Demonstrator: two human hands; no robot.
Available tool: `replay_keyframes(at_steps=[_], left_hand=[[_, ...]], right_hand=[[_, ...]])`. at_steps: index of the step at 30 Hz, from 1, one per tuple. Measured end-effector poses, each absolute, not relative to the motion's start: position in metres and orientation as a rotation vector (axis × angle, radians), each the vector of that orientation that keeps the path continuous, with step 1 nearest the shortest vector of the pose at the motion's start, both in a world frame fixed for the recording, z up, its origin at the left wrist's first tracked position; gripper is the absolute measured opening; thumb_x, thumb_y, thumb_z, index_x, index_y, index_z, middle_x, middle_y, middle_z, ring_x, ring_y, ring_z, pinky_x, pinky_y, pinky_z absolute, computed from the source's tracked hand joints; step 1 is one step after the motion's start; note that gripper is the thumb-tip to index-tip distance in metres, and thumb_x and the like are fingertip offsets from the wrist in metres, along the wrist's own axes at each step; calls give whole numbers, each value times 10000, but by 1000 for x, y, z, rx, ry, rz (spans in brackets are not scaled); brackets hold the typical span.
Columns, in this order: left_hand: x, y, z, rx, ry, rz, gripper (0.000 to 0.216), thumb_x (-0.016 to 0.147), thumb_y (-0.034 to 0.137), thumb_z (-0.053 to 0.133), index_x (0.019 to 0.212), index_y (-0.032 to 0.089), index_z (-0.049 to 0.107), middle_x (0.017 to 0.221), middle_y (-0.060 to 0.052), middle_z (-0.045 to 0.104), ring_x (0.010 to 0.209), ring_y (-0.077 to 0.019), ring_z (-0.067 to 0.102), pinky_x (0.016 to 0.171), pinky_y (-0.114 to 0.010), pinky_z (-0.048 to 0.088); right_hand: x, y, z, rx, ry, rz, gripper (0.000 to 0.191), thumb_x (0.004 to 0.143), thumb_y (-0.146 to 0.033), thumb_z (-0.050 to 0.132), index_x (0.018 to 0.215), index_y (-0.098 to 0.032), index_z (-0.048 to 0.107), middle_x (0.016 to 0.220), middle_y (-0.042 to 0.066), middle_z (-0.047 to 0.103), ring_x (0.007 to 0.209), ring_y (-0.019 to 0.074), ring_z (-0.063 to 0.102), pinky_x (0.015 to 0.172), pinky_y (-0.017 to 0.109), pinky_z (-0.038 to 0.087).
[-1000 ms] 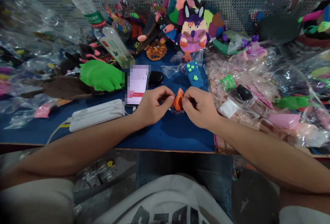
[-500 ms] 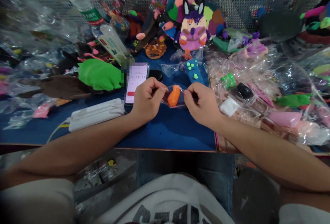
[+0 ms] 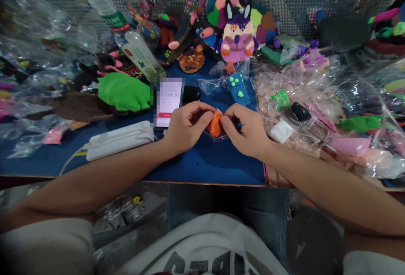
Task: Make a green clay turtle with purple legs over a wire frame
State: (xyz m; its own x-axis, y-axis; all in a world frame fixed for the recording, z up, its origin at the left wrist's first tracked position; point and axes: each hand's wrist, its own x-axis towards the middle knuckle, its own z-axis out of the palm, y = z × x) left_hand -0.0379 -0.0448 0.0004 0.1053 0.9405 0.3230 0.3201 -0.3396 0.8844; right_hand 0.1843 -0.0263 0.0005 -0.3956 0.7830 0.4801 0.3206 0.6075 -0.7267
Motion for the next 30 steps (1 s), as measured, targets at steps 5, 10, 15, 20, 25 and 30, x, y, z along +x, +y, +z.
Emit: replay_keyframes(at_steps=[5,10,15,20,25,30], left_hand=[[-40,-39,-4,1713,1217,1233,167,1037,320,730,1117,191,799,1074,-69,865,970,-199,818,863,-340,647],[-41,-36,-6,1759,1260,1201,152,1040,250,670,1084,185,801,1029,-65,860,931,-194,806,847,-346,629],[-41,-39,-5,1806,1330,1216,137,1016,261,685,1023,187,800,907,-39,826,796,-163,756,729,-311,576],[-52,-30,-10,1989,1420,1312,136,1005,271,675,983,210,794,792,-18,719,708,-159,630,693,-340,504],[-60,-23,-12,2104,1381,1349,143,1029,272,648,972,230,772,908,-34,735,786,-172,643,736,-355,495],[-55,-30,-7,2130,1304,1301,125,1030,278,666,1018,225,779,974,-45,742,795,-174,635,745,-368,493]], right_hand=[[184,-27,1,-881,-1960,714,176,1094,-323,650,935,-248,666,920,42,739,805,192,684,746,388,525],[185,-21,-2,-918,-1948,742,183,1069,-281,637,892,-237,654,941,40,758,804,188,685,720,374,504],[184,-18,3,-1029,-2065,597,177,1042,-248,617,871,-232,659,875,24,738,764,183,646,717,373,466],[216,-26,38,-1201,-2134,170,218,1107,-454,587,1078,-264,691,983,68,762,808,229,651,748,410,442],[284,-33,47,-1554,-2270,-232,286,1043,-521,683,1087,-240,708,988,151,758,926,311,646,796,445,425],[315,-37,26,-1687,-2437,-228,461,963,-585,766,1212,-199,734,1181,229,778,1115,418,649,934,535,423]])
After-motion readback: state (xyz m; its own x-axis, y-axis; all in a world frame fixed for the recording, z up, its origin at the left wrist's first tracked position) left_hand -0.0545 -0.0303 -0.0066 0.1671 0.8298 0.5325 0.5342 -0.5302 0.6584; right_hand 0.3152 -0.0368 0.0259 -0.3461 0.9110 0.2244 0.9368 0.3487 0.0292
